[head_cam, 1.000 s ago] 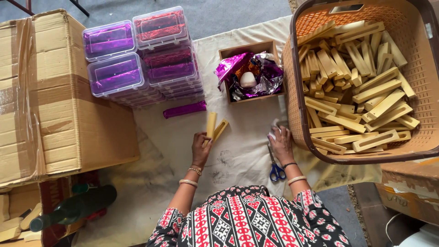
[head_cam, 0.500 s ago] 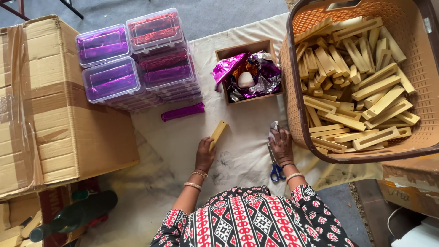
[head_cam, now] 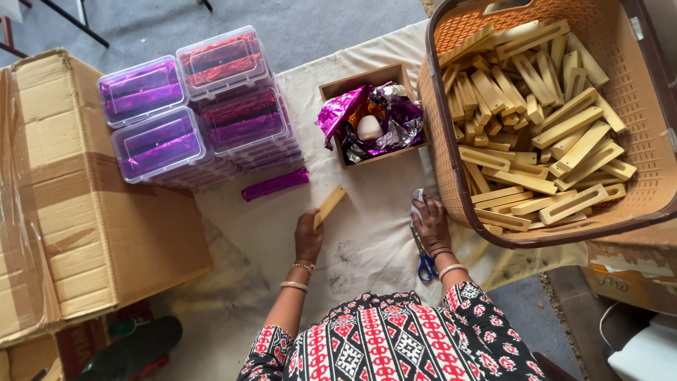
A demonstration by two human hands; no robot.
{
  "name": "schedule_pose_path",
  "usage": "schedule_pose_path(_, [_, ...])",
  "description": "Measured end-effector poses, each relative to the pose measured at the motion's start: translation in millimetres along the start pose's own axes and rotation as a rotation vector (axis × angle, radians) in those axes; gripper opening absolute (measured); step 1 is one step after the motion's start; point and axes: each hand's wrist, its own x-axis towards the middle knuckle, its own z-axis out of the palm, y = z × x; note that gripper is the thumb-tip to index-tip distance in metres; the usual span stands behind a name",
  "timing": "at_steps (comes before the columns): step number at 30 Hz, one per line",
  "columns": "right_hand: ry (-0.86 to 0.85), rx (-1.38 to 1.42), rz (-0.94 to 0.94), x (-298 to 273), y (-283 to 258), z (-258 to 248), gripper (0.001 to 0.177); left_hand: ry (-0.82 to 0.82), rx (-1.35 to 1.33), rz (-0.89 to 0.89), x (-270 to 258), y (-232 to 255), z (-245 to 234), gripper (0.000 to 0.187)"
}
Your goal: Wrapping wooden items in purple foil and placing them into plastic containers.
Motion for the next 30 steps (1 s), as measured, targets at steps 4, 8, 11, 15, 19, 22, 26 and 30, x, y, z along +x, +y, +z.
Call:
schedule_pose_path(4, [0.008,-0.001,0.008,0.7,-1.4,-0.9,0.037,-0.034,0.008,-0.001,24.5,-0.9,-3.0,0.047])
schedule_pose_path(8, [-0.006,-0.016,0.011,0.3,-0.1,-0.7,0.037,-0.097,0.005,0.046,30.9,0.8,-5.2,0.047])
schedule_pose_path(11, [-0.009,-0.019,0.02,-0.9,1.3,2.7,0.037,-0.084,0.03,0.146,38.1,23.0,-18.2,0.049])
schedule_pose_path(15, [-0.012,-0.02,0.025,-1.6,3.6,4.7,0.036,-0.01,0.092,0.226,51.7,45.1,-21.3,0.042])
schedule_pose_path(19, [0.008,-0.013,0.026,-0.9,1.3,3.0,0.036,-0.005,0.04,0.254,82.4,59.0,-7.9,0.028])
schedule_pose_path(22, [0.011,0.004,0.033,-0.4,1.0,2.8,0.036,-0.096,-0.053,0.305,115.3,80.9,0.9,0.018])
schedule_pose_path(26, [0.0,0.006,0.042,-1.5,2.0,3.5,0.036,-0.087,-0.094,0.447,157.1,110.5,12.9,0.013])
schedule_pose_path(30, [-0.008,-0.012,0.041,-0.5,-1.7,0.1,0.036,-0.156,-0.127,0.475,190.3,119.3,37.4,0.01])
